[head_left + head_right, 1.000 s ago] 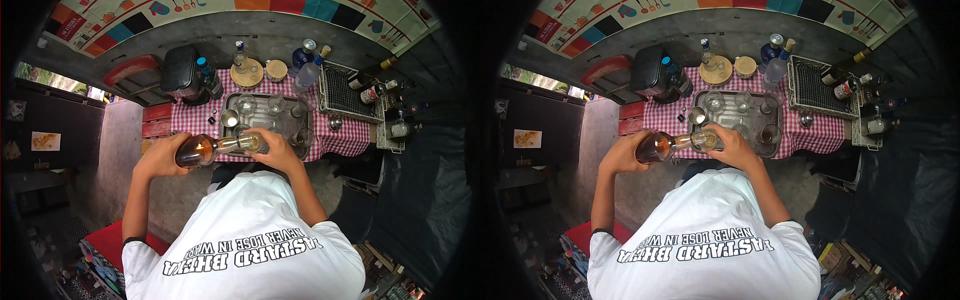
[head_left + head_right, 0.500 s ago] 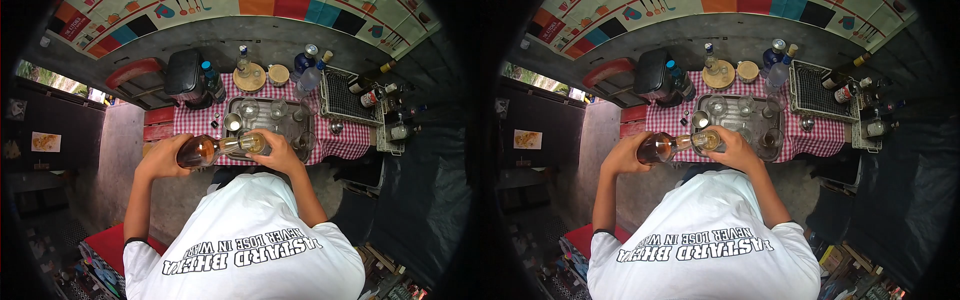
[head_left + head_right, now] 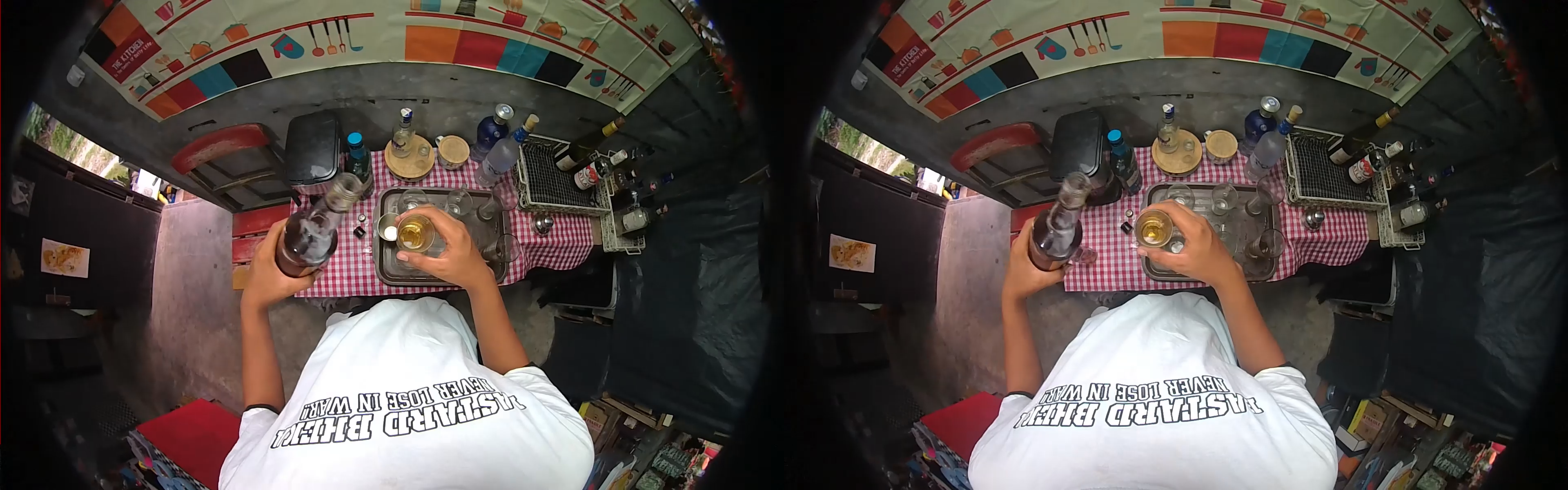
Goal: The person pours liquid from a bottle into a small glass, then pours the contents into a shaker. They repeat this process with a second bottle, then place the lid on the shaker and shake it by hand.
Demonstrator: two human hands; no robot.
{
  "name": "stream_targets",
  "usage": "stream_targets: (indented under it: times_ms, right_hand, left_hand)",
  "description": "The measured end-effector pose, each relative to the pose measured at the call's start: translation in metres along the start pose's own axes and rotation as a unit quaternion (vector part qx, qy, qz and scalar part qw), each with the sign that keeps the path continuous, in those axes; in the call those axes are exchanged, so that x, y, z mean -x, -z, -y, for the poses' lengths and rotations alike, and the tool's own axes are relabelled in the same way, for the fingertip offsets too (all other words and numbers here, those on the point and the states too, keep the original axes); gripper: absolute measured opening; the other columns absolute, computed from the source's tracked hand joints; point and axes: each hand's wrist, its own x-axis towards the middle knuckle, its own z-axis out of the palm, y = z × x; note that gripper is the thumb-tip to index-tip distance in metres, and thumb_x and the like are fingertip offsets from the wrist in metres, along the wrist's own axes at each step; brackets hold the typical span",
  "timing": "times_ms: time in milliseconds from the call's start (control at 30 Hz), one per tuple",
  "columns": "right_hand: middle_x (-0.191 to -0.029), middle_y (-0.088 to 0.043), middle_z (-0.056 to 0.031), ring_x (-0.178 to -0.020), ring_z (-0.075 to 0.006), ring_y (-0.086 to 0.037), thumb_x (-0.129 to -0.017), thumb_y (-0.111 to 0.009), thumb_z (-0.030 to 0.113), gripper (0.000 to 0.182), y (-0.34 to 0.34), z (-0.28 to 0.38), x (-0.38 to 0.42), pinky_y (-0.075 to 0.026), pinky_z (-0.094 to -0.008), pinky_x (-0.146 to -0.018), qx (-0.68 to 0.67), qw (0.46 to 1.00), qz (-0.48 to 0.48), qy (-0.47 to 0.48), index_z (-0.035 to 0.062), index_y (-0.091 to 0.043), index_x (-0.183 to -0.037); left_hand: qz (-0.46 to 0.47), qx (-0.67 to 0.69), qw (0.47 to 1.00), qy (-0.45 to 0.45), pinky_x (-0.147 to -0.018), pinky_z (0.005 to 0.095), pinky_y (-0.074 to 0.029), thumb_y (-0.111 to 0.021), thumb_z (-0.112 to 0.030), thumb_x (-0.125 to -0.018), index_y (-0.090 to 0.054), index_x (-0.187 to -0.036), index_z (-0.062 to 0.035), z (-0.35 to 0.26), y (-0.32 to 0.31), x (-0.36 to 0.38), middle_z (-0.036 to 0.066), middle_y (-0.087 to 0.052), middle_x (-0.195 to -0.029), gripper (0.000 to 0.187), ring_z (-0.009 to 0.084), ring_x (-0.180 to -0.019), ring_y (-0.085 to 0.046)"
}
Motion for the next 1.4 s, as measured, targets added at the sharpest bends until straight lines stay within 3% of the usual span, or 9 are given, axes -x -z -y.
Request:
stream_targets:
  times_ms: [267,467,567,700,800,900,1100,1233,1400]
  right_hand:
    - [-0.105,-0.062,-0.0115,-0.097,-0.0268,-0.063,-0.074,-0.086,0.019,0.052,-0.047,-0.030,0.001,-0.050,-0.0371,-0.086,0.062,0.997,-0.044,-0.021,0.0012,-0.062,-0.117]
    - [-0.106,-0.061,-0.0103,-0.100,-0.0258,-0.063,-0.073,-0.085,0.010,0.049,-0.088,-0.057,0.015,-0.050,-0.0344,-0.087,0.067,0.988,-0.065,-0.121,0.0018,-0.062,-0.116]
    - [-0.107,-0.061,-0.0098,-0.101,-0.0244,-0.063,-0.075,-0.084,0.012,0.047,-0.104,-0.064,0.020,-0.050,-0.0335,-0.089,0.090,0.982,-0.085,-0.144,0.0012,-0.062,-0.114]
    - [-0.110,-0.061,-0.0068,-0.105,-0.0187,-0.061,-0.076,-0.083,0.009,0.045,-0.118,-0.067,0.022,-0.049,-0.0310,-0.091,0.096,0.967,-0.103,-0.213,0.0016,-0.063,-0.115]
    - [-0.111,-0.061,-0.0066,-0.106,-0.0189,-0.062,-0.076,-0.083,0.009,0.045,-0.124,-0.077,0.024,-0.049,-0.0304,-0.091,0.116,0.957,-0.127,-0.234,0.0016,-0.063,-0.116]
    - [-0.110,-0.062,-0.0104,-0.104,-0.0253,-0.063,-0.076,-0.083,0.014,0.046,-0.127,-0.083,0.022,-0.049,-0.0337,-0.091,0.113,0.952,-0.136,-0.251,0.0014,-0.062,-0.114]
    - [-0.110,-0.062,-0.0111,-0.105,-0.0262,-0.064,-0.075,-0.084,0.014,0.047,-0.128,-0.100,0.020,-0.049,-0.0353,-0.091,0.134,0.945,-0.129,-0.269,0.0018,-0.063,-0.116]
    - [-0.109,-0.062,-0.0116,-0.104,-0.0269,-0.064,-0.074,-0.084,0.012,0.048,-0.128,-0.101,0.008,-0.049,-0.0353,-0.090,0.169,0.936,-0.121,-0.283,0.0012,-0.063,-0.116]
    - [-0.108,-0.062,-0.0116,-0.102,-0.0268,-0.064,-0.073,-0.084,0.011,0.049,-0.132,-0.106,-0.003,-0.050,-0.0347,-0.089,0.176,0.937,-0.119,-0.276,0.0014,-0.062,-0.116]
  left_hand:
    - [-0.115,0.159,0.979,0.054,-0.090,0.0350,-0.050,-0.089,-0.010,-0.059,-0.053,-0.124,-0.0029,0.053,0.007,0.023,0.010,-0.066,-0.110,0.074,0.0195,-0.099,-0.064]
    - [-0.179,0.180,0.965,0.068,-0.091,0.0357,-0.050,-0.089,-0.010,-0.061,-0.052,-0.124,-0.0019,0.116,0.004,0.032,0.011,-0.061,-0.114,0.074,0.0220,-0.104,-0.061]
    - [-0.207,0.090,0.974,0.027,-0.098,0.0374,-0.044,-0.091,-0.012,-0.060,-0.051,-0.125,-0.0003,0.141,0.006,0.020,0.012,-0.049,-0.118,0.078,0.0267,-0.111,-0.053]
    - [-0.230,-0.006,0.972,-0.040,-0.097,0.0343,-0.045,-0.091,-0.014,-0.061,-0.047,-0.126,-0.0010,0.165,0.008,-0.005,0.010,-0.047,-0.121,0.080,0.0228,-0.109,-0.055]
    - [-0.192,0.084,0.978,0.001,-0.098,0.0396,-0.046,-0.090,-0.013,-0.062,-0.050,-0.127,0.0000,0.193,-0.002,-0.017,0.014,-0.047,-0.125,0.078,0.0308,-0.112,-0.055]
    - [-0.170,0.047,0.984,0.021,-0.097,0.0402,-0.046,-0.090,-0.012,-0.062,-0.049,-0.128,0.0005,0.208,-0.013,-0.028,0.015,-0.051,-0.122,0.078,0.0313,-0.113,-0.056]
    - [-0.163,0.068,0.981,0.085,-0.098,0.0411,-0.047,-0.091,-0.012,-0.060,-0.051,-0.126,0.0005,0.261,-0.058,-0.022,0.016,-0.054,-0.121,0.078,0.0328,-0.113,-0.057]
    - [-0.059,0.027,0.995,0.071,-0.099,0.0412,-0.046,-0.091,-0.012,-0.058,-0.052,-0.125,0.0009,0.275,-0.061,-0.029,0.018,-0.054,-0.122,0.078,0.0352,-0.114,-0.056]
    - [-0.029,0.050,0.997,0.043,-0.101,0.0433,-0.045,-0.089,-0.009,-0.058,-0.052,-0.124,0.0005,0.288,-0.071,-0.038,0.019,-0.053,-0.122,0.077,0.0380,-0.116,-0.054]
